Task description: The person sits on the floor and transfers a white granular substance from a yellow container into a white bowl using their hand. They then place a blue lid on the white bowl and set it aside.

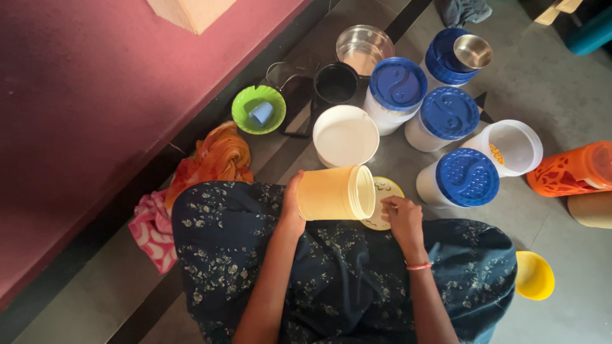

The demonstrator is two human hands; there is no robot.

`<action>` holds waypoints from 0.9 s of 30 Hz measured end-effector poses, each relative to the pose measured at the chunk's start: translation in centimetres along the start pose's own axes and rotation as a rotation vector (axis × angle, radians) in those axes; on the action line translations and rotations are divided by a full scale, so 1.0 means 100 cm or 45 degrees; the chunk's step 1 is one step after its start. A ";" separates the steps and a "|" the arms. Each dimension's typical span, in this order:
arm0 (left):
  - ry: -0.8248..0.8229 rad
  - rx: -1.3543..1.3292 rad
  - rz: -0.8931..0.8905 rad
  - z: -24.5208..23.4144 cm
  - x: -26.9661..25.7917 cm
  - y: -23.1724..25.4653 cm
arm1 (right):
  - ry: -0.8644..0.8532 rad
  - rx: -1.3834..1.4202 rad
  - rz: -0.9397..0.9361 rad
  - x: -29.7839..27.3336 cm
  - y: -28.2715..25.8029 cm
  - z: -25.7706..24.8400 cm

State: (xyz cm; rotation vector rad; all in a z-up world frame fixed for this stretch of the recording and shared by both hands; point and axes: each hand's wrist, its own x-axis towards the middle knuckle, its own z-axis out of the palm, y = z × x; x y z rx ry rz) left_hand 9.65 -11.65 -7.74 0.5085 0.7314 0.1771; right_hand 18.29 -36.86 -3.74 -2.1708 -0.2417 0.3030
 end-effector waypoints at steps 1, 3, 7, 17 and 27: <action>0.015 0.001 -0.009 0.001 0.000 0.001 | -0.012 0.042 0.059 -0.003 -0.011 -0.005; -0.032 0.031 -0.016 0.001 -0.001 0.001 | 0.094 -0.064 -0.047 -0.015 -0.034 -0.016; -0.102 0.158 -0.070 -0.002 0.000 -0.003 | 0.211 0.076 -0.234 -0.041 -0.073 -0.033; -0.330 0.256 -0.336 0.005 -0.010 -0.009 | -0.345 -0.349 -0.859 -0.035 -0.031 0.030; -0.265 0.314 -0.349 0.007 -0.009 -0.010 | -0.561 0.242 -0.198 -0.023 0.008 0.058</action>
